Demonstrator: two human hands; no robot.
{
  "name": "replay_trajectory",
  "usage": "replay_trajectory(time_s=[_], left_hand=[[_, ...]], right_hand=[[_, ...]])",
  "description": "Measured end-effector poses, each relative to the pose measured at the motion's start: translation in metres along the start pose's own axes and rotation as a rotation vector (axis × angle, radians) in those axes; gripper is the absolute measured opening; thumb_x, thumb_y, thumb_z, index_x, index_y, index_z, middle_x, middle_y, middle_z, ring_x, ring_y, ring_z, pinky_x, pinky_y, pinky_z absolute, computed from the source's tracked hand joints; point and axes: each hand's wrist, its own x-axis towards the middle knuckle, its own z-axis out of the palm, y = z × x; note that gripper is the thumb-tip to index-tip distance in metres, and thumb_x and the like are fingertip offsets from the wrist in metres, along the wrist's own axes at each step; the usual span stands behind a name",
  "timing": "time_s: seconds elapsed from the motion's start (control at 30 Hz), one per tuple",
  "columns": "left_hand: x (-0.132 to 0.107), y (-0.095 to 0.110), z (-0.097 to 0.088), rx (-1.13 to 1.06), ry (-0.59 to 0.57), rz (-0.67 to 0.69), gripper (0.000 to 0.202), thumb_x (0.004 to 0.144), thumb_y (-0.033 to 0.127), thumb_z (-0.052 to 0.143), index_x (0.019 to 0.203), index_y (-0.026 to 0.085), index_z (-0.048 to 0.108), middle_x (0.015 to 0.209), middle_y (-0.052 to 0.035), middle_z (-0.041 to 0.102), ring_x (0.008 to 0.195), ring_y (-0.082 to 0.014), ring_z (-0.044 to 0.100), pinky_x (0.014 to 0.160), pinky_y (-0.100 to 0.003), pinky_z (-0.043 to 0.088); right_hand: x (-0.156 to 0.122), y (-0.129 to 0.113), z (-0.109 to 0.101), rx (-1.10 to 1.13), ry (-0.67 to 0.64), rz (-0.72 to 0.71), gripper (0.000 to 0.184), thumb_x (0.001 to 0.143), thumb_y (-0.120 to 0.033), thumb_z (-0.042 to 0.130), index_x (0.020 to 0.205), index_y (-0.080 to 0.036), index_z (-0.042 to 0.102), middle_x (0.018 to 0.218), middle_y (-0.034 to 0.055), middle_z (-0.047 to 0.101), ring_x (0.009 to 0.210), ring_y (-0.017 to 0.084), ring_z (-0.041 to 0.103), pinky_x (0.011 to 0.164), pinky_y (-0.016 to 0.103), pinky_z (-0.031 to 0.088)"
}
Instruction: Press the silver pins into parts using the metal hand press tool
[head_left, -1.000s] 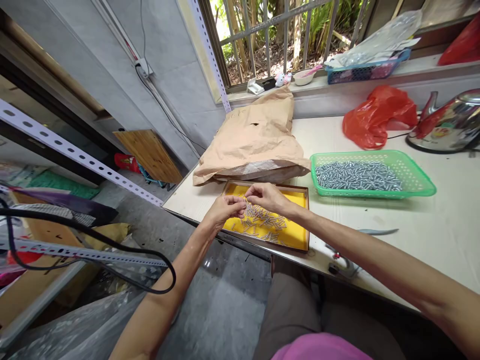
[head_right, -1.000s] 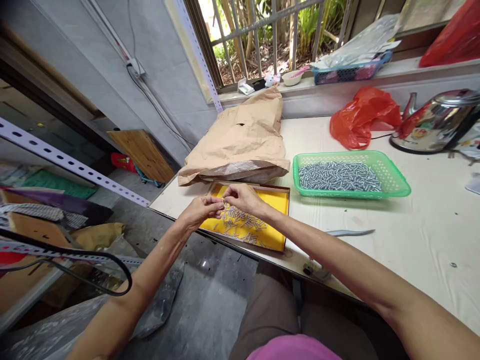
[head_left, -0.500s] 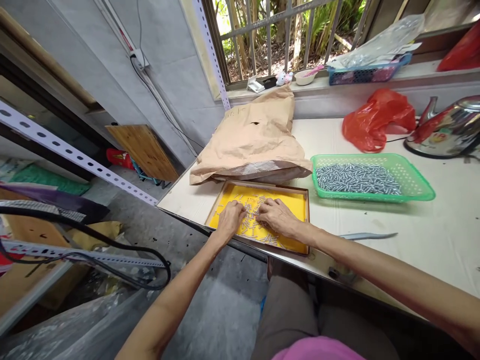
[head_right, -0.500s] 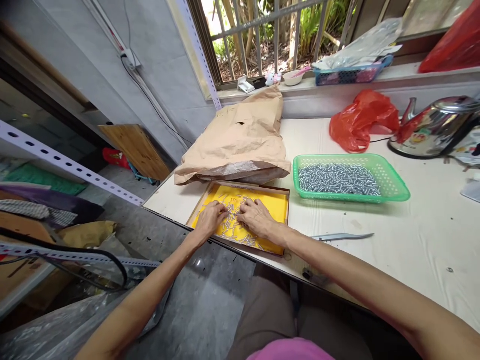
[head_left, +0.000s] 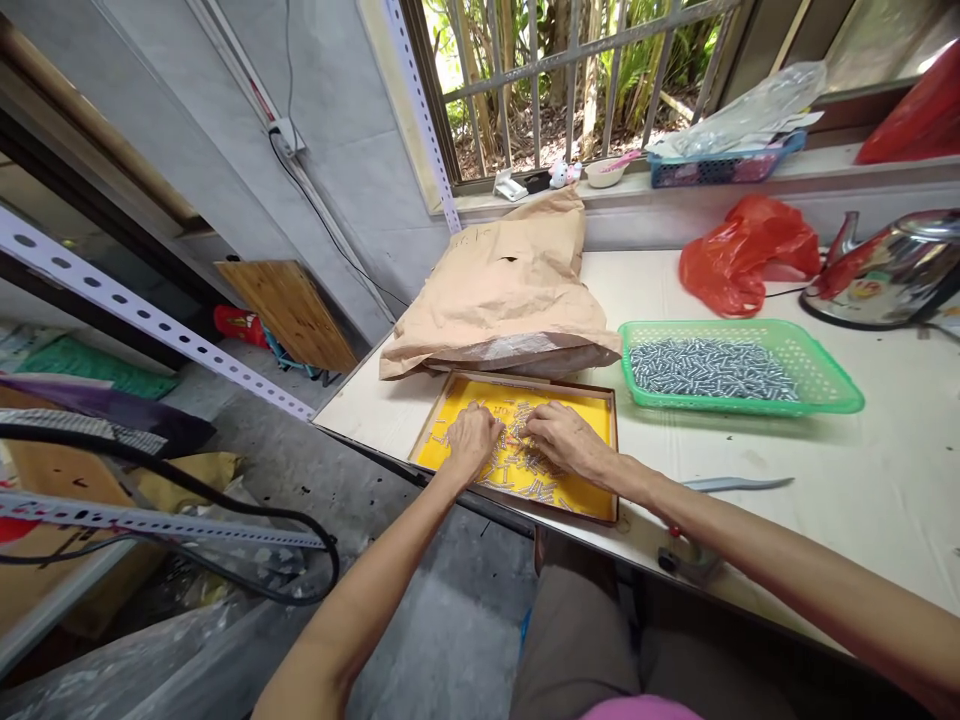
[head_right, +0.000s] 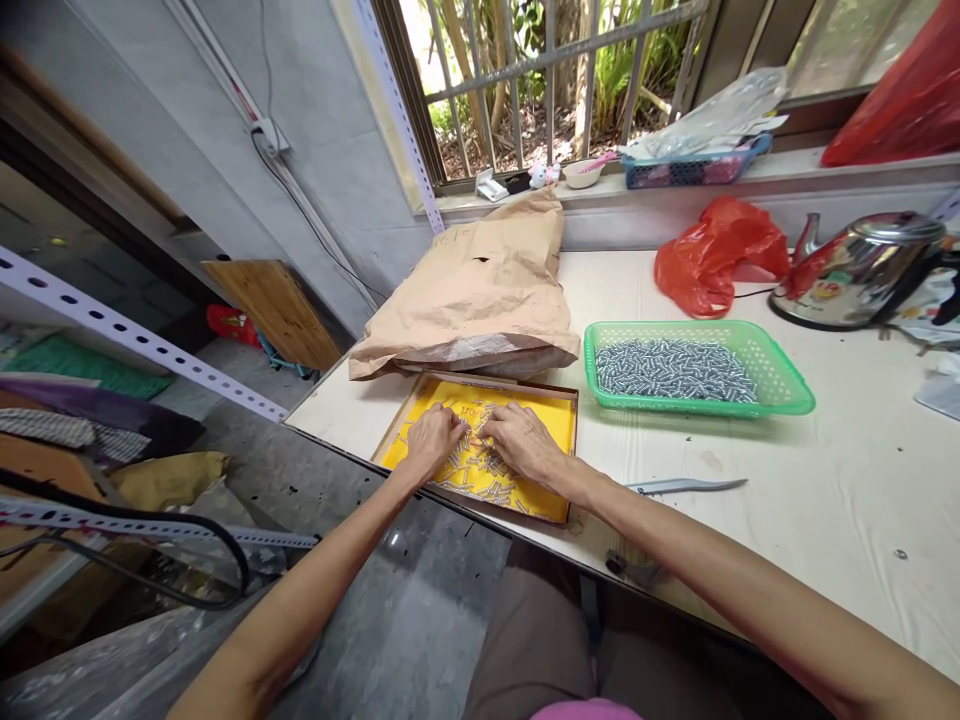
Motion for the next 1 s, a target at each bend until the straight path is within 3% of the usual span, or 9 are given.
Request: replay_trajectory(time_s=[0.17,0.3,0.47,0.53,0.63,0.73,0.9,1.0], left_hand=[[0.012,-0.003,0.001,-0.031,-0.049,-0.052,0.018,0.083,0.021,0.051,0.082,0.015,0.068,0.094,-0.0105,0.067,0.079,-0.0202,0.061,0.064,-0.028,0.04],[0.014,-0.008,-0.001,-0.088,-0.093,-0.033,0.016,0.079,0.022,0.056,0.088,0.017,0.068,0.095,-0.0079,0.067,0.085,-0.0201,0.061,0.067,-0.026,0.04],[0.01,-0.009,-0.002,-0.185,-0.054,-0.025,0.011,0.077,0.021,0.06,0.083,0.017,0.068,0.093,-0.0074,0.068,0.083,-0.019,0.062,0.069,-0.026,0.043],[0.006,-0.008,-0.002,-0.305,-0.041,-0.054,0.011,0.076,0.023,0.063,0.083,0.016,0.068,0.086,-0.0065,0.069,0.079,-0.0182,0.063,0.069,-0.026,0.044],[-0.001,-0.007,-0.002,-0.55,-0.046,-0.08,0.01,0.075,0.022,0.064,0.081,0.015,0.069,0.077,-0.0044,0.07,0.073,-0.0161,0.064,0.068,-0.025,0.046],[-0.012,-0.004,-0.002,-0.721,-0.026,-0.073,0.009,0.075,0.022,0.064,0.077,0.015,0.069,0.075,-0.0037,0.071,0.07,-0.0147,0.064,0.065,-0.023,0.047],[-0.036,0.006,0.0,-0.94,-0.085,-0.237,0.013,0.079,0.025,0.06,0.082,0.015,0.068,0.052,0.0035,0.058,0.044,-0.0099,0.052,0.045,-0.021,0.042],[-0.046,0.01,0.001,-1.168,-0.144,-0.33,0.011,0.077,0.024,0.064,0.081,0.014,0.063,0.049,0.0056,0.055,0.037,-0.0069,0.047,0.041,-0.019,0.04]], right_hand=[[-0.006,0.006,-0.002,0.075,0.053,0.033,0.024,0.091,-0.014,0.048,0.1,-0.017,0.07,0.095,0.009,0.065,0.088,0.019,0.055,0.08,0.03,0.04],[-0.002,0.007,-0.003,0.184,0.122,0.101,0.026,0.089,-0.012,0.047,0.101,-0.016,0.07,0.089,0.0082,0.065,0.085,0.018,0.057,0.077,0.029,0.043],[0.01,0.0,0.003,0.361,0.195,0.199,0.03,0.084,-0.011,0.047,0.101,-0.017,0.071,0.094,0.0077,0.069,0.086,0.018,0.061,0.08,0.029,0.045],[0.014,-0.002,0.008,0.462,0.215,0.262,0.03,0.083,-0.014,0.047,0.102,-0.017,0.071,0.096,0.0069,0.07,0.087,0.018,0.062,0.08,0.03,0.045],[0.019,-0.006,0.016,0.613,0.18,0.328,0.029,0.085,-0.027,0.049,0.103,-0.017,0.07,0.084,0.0029,0.07,0.077,0.018,0.061,0.072,0.028,0.045],[0.022,-0.008,0.021,0.706,0.157,0.351,0.026,0.082,-0.036,0.054,0.091,-0.018,0.07,0.076,0.0006,0.067,0.069,0.016,0.058,0.063,0.025,0.042],[0.022,-0.013,0.022,0.771,0.149,0.374,0.021,0.077,-0.035,0.058,0.074,-0.016,0.066,0.071,0.0006,0.064,0.066,0.014,0.055,0.06,0.024,0.039],[0.019,-0.019,0.02,0.766,0.115,0.388,0.02,0.075,-0.034,0.057,0.071,-0.017,0.065,0.065,0.0001,0.062,0.061,0.013,0.052,0.056,0.023,0.037]])
